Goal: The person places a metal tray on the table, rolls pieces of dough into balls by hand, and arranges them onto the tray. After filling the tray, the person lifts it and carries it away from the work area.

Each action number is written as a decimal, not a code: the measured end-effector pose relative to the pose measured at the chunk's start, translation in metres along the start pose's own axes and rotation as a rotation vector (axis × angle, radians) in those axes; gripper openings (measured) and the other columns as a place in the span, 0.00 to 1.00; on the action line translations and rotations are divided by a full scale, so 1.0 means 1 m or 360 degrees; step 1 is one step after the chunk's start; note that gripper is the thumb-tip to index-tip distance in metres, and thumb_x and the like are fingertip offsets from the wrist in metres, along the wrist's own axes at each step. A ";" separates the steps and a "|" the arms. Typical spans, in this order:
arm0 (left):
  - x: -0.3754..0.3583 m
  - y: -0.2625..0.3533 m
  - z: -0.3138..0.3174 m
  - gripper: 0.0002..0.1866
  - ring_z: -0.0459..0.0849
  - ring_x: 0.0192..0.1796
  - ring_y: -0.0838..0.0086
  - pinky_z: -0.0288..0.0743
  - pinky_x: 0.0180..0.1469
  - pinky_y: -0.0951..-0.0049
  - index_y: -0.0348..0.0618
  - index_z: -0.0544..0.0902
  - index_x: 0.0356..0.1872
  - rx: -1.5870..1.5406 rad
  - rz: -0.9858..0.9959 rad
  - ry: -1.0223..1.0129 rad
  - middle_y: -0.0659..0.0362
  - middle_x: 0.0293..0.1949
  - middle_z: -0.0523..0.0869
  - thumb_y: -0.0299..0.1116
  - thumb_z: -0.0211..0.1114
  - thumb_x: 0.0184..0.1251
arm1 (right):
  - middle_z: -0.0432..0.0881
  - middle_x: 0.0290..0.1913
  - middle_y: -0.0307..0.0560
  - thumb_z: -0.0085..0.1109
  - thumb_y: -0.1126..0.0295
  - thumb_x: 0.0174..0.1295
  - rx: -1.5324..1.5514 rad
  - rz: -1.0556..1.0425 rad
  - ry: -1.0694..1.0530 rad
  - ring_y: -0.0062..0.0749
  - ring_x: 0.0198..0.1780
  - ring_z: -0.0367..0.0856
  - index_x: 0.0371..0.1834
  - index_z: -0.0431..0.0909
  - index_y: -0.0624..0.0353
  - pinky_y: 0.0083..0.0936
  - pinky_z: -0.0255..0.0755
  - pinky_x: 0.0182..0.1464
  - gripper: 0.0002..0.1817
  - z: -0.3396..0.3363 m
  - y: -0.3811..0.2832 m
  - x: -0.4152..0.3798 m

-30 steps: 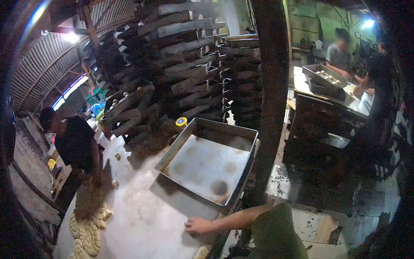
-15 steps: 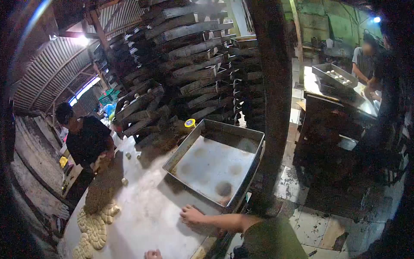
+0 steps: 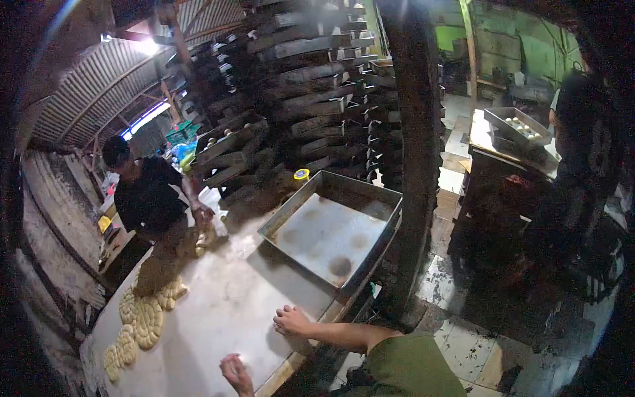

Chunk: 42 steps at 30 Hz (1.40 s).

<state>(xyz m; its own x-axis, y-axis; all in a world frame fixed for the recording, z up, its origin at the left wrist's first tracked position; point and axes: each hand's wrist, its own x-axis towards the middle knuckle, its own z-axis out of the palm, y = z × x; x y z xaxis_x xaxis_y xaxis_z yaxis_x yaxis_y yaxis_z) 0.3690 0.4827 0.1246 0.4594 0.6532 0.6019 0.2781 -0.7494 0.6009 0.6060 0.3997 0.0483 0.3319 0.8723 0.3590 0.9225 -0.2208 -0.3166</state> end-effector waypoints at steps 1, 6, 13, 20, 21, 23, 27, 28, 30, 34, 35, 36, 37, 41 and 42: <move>-0.019 0.008 -0.014 0.11 0.75 0.37 0.64 0.69 0.41 0.65 0.39 0.80 0.32 -0.0023 0.0088 -0.0050 0.56 0.32 0.79 0.38 0.61 0.62 | 0.74 0.40 0.41 0.62 0.53 0.48 -0.0011 0.0052 -0.0050 0.38 0.47 0.71 0.36 0.75 0.52 0.38 0.71 0.39 0.18 -0.003 -0.009 -0.008; -0.155 0.008 -0.058 0.17 0.77 0.47 0.59 0.68 0.53 0.58 0.41 0.82 0.42 -0.1244 -0.1284 -0.0228 0.52 0.43 0.82 0.45 0.60 0.64 | 0.75 0.40 0.51 0.73 0.56 0.38 -0.0030 0.0172 -0.1049 0.43 0.42 0.75 0.39 0.75 0.59 0.42 0.72 0.41 0.27 -0.060 -0.035 -0.035; -0.258 0.038 -0.105 0.19 0.75 0.54 0.62 0.69 0.57 0.60 0.46 0.74 0.57 -0.1024 -0.1039 -0.0774 0.53 0.54 0.77 0.42 0.54 0.70 | 0.72 0.50 0.57 0.54 0.62 0.59 0.1490 -0.0325 -0.0595 0.47 0.48 0.73 0.47 0.71 0.65 0.38 0.68 0.48 0.19 -0.054 -0.206 -0.183; -0.278 0.107 -0.159 0.19 0.76 0.54 0.62 0.71 0.56 0.60 0.47 0.71 0.59 -0.1188 -0.1204 -0.0791 0.53 0.54 0.76 0.41 0.54 0.70 | 0.61 0.61 0.60 0.46 0.77 0.57 0.1034 -0.0539 -0.1035 0.57 0.62 0.62 0.57 0.62 0.62 0.43 0.60 0.62 0.22 -0.118 -0.272 -0.265; -0.276 0.114 -0.161 0.20 0.76 0.54 0.62 0.71 0.56 0.60 0.47 0.71 0.59 -0.1214 -0.1210 -0.0795 0.53 0.54 0.76 0.41 0.54 0.70 | 0.62 0.61 0.61 0.45 0.80 0.56 0.0932 -0.0486 -0.1114 0.58 0.63 0.62 0.58 0.63 0.63 0.43 0.59 0.63 0.23 -0.124 -0.274 -0.265; -0.277 0.125 -0.161 0.20 0.76 0.54 0.63 0.72 0.55 0.60 0.48 0.70 0.60 -0.1258 -0.1220 -0.0809 0.53 0.55 0.76 0.41 0.53 0.70 | 0.65 0.52 0.58 0.49 0.76 0.56 0.1208 -0.0491 -0.1020 0.53 0.52 0.66 0.51 0.65 0.62 0.41 0.64 0.54 0.18 -0.097 -0.261 -0.273; -0.269 0.139 -0.151 0.20 0.76 0.54 0.63 0.73 0.55 0.60 0.49 0.69 0.61 -0.1352 -0.1258 -0.0829 0.53 0.55 0.75 0.40 0.53 0.70 | 0.70 0.44 0.55 0.55 0.74 0.52 0.1398 -0.0448 -0.0862 0.50 0.45 0.73 0.48 0.68 0.62 0.39 0.70 0.45 0.18 -0.118 -0.244 -0.270; -0.266 0.143 -0.148 0.21 0.76 0.54 0.63 0.73 0.54 0.60 0.49 0.69 0.61 -0.1368 -0.1274 -0.0825 0.53 0.55 0.75 0.40 0.53 0.70 | 0.71 0.44 0.56 0.56 0.75 0.50 0.1360 -0.0438 -0.0835 0.50 0.46 0.73 0.50 0.69 0.63 0.39 0.71 0.45 0.20 -0.126 -0.239 -0.265; -0.256 0.147 -0.139 0.21 0.76 0.54 0.63 0.74 0.54 0.60 0.49 0.68 0.62 -0.1399 -0.1288 -0.0798 0.53 0.55 0.75 0.40 0.53 0.70 | 0.71 0.48 0.56 0.54 0.76 0.52 0.1267 -0.0543 -0.0721 0.50 0.51 0.73 0.58 0.66 0.60 0.40 0.71 0.48 0.26 -0.122 -0.233 -0.263; -0.224 0.154 -0.113 0.22 0.76 0.54 0.64 0.75 0.53 0.60 0.50 0.67 0.63 -0.1473 -0.1361 -0.0692 0.53 0.56 0.75 0.40 0.53 0.70 | 0.72 0.50 0.55 0.53 0.74 0.58 0.0892 -0.0564 -0.0242 0.51 0.52 0.72 0.61 0.67 0.53 0.38 0.71 0.49 0.25 -0.107 -0.201 -0.250; -0.213 0.154 -0.105 0.22 0.76 0.54 0.64 0.75 0.53 0.60 0.50 0.67 0.63 -0.1484 -0.1373 -0.0650 0.53 0.56 0.75 0.40 0.53 0.70 | 0.72 0.50 0.53 0.53 0.73 0.59 0.0890 -0.0486 -0.0428 0.49 0.52 0.72 0.60 0.68 0.52 0.35 0.71 0.48 0.23 -0.112 -0.187 -0.232; -0.204 0.153 -0.097 0.22 0.76 0.54 0.64 0.75 0.53 0.61 0.51 0.66 0.64 -0.1510 -0.1388 -0.0594 0.53 0.56 0.74 0.40 0.53 0.70 | 0.73 0.50 0.52 0.53 0.71 0.61 0.0898 -0.0408 -0.0617 0.47 0.52 0.73 0.60 0.68 0.52 0.33 0.72 0.47 0.21 -0.114 -0.177 -0.216; -0.202 0.121 -0.081 0.22 0.77 0.54 0.64 0.76 0.53 0.61 0.49 0.68 0.63 -0.1093 -0.1019 -0.0679 0.53 0.55 0.75 0.40 0.54 0.70 | 0.75 0.44 0.49 0.51 0.71 0.64 0.1325 -0.0132 -0.0756 0.41 0.47 0.74 0.55 0.71 0.53 0.29 0.71 0.43 0.16 -0.107 -0.162 -0.199; -0.122 0.153 -0.085 0.22 0.76 0.55 0.67 0.75 0.54 0.64 0.42 0.70 0.59 -0.0853 -0.0466 -0.0782 0.54 0.53 0.76 0.41 0.55 0.69 | 0.74 0.38 0.49 0.52 0.71 0.63 0.2186 -0.0068 -0.0796 0.35 0.42 0.75 0.48 0.71 0.60 0.27 0.70 0.44 0.12 -0.127 -0.131 -0.145; -0.116 0.148 -0.080 0.21 0.76 0.54 0.67 0.75 0.54 0.64 0.42 0.70 0.59 -0.0887 -0.0525 -0.0749 0.54 0.53 0.76 0.41 0.55 0.69 | 0.74 0.38 0.49 0.52 0.71 0.63 0.2189 -0.0065 -0.0799 0.35 0.42 0.75 0.48 0.71 0.60 0.27 0.70 0.44 0.12 -0.130 -0.126 -0.135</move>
<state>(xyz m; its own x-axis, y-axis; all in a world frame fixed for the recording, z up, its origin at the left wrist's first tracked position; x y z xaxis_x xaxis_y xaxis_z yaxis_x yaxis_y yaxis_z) 0.2896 0.3049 0.1857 0.7693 0.6240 0.1368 0.0567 -0.2799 0.9584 0.4709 0.2530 0.1534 -0.0569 0.9882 0.1423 -0.0772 0.1378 -0.9874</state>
